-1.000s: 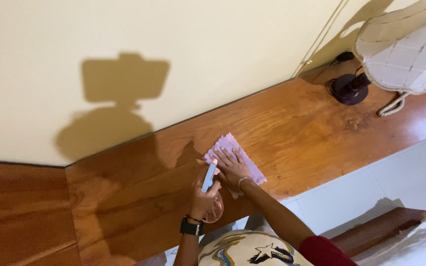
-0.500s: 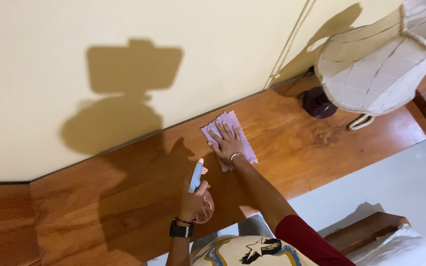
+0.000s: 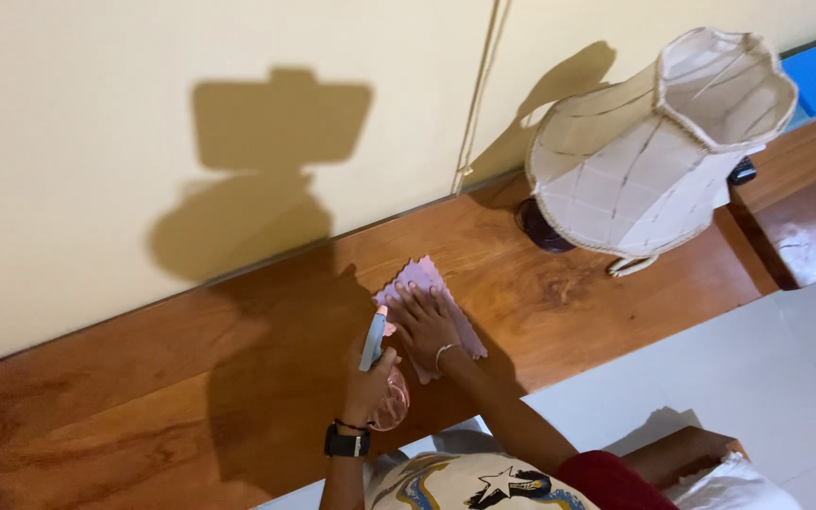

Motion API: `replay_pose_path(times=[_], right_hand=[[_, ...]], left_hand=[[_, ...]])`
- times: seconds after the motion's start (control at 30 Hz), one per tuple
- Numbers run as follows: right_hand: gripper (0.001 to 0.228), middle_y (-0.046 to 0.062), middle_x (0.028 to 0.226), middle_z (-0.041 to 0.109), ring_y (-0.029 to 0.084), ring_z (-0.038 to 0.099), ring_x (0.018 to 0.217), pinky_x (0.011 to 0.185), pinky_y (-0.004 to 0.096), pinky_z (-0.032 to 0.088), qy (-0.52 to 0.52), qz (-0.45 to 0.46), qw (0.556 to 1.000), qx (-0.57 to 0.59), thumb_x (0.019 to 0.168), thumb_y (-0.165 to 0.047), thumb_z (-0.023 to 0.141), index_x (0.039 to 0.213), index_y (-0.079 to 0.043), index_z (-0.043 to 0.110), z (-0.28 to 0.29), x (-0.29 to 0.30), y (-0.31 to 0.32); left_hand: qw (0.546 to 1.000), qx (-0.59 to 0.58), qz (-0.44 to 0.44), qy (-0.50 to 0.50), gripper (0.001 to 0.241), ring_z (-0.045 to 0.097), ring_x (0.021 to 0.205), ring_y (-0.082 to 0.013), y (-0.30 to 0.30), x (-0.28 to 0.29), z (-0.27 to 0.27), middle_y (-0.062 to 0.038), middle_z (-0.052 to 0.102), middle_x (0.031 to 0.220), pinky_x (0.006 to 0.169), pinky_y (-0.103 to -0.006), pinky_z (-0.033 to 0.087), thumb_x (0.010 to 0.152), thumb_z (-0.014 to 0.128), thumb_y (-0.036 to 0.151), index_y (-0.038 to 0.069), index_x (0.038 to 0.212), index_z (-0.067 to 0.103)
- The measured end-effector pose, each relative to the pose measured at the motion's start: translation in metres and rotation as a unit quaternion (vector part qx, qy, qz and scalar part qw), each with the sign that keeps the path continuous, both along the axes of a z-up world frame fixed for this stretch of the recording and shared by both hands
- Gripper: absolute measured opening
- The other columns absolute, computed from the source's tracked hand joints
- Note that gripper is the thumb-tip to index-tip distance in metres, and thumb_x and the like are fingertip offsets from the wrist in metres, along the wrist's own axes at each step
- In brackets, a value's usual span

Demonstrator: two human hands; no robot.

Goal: The person cleans a wooden table by first wiping it with a tissue and discarding the tissue in a trash bin. Then, the person sprays a cleaning solution onto the table and wipes it with a cloth. Finally, the person wipes the lampshade on the table with the same cloth.

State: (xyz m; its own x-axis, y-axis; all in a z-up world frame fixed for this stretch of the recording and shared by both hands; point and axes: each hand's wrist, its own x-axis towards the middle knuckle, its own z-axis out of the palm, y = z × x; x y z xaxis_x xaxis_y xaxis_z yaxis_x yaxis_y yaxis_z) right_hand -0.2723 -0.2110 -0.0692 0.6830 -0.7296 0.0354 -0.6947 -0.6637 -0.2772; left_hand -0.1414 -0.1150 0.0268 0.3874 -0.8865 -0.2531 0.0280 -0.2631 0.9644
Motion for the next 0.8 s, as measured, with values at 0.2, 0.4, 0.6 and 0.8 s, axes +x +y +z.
replay_pose_path(times=[0.2,0.4,0.6,0.8], right_hand=[[0.06,0.001,0.168,0.018,0.024,0.007,0.156,0.122,0.057,-0.007,0.017,0.052,0.998,-0.02,0.106,-0.05,0.024,0.161,-0.026,0.025,0.005,-0.065,-0.008],[0.048,-0.006,0.158,0.045,0.02,0.039,0.146,0.12,0.05,0.024,-0.058,0.011,0.996,-0.06,0.1,-0.057,0.046,0.144,-0.038,0.053,0.005,-0.081,-0.034],[0.055,-0.001,0.164,0.034,0.025,0.033,0.149,0.121,0.052,0.022,-0.018,0.001,0.999,-0.032,0.101,-0.05,0.047,0.154,-0.039,0.038,-0.007,-0.086,-0.061],[0.055,0.0,0.164,0.034,0.023,0.03,0.152,0.123,0.051,0.019,-0.004,-0.068,0.998,-0.008,0.103,-0.055,0.042,0.155,-0.035,0.039,0.002,-0.096,-0.07]], left_hand=[[1.0,-0.015,-0.004,0.011,0.057,0.056,0.063,-0.0123,-0.022,-0.039,-0.007,-0.003,0.069,0.087,0.06,-0.026,0.055,0.079,0.064,-0.003,0.006,0.135,0.064],[1.0,0.003,0.029,0.008,0.052,0.077,0.068,-0.0241,-0.045,-0.073,0.048,-0.015,0.069,0.072,0.068,-0.0381,0.063,0.076,0.068,-0.001,0.001,0.128,0.066],[0.999,-0.025,0.012,-0.041,0.042,0.072,0.073,-0.0248,-0.044,-0.082,-0.001,-0.02,0.072,0.088,0.067,-0.0425,0.059,0.073,0.074,0.004,0.003,0.115,0.071],[0.998,-0.048,0.001,-0.038,0.035,0.076,0.07,-0.0254,-0.045,-0.082,0.024,-0.02,0.072,0.094,0.064,-0.0395,0.065,0.074,0.071,-0.002,0.0,0.109,0.072]])
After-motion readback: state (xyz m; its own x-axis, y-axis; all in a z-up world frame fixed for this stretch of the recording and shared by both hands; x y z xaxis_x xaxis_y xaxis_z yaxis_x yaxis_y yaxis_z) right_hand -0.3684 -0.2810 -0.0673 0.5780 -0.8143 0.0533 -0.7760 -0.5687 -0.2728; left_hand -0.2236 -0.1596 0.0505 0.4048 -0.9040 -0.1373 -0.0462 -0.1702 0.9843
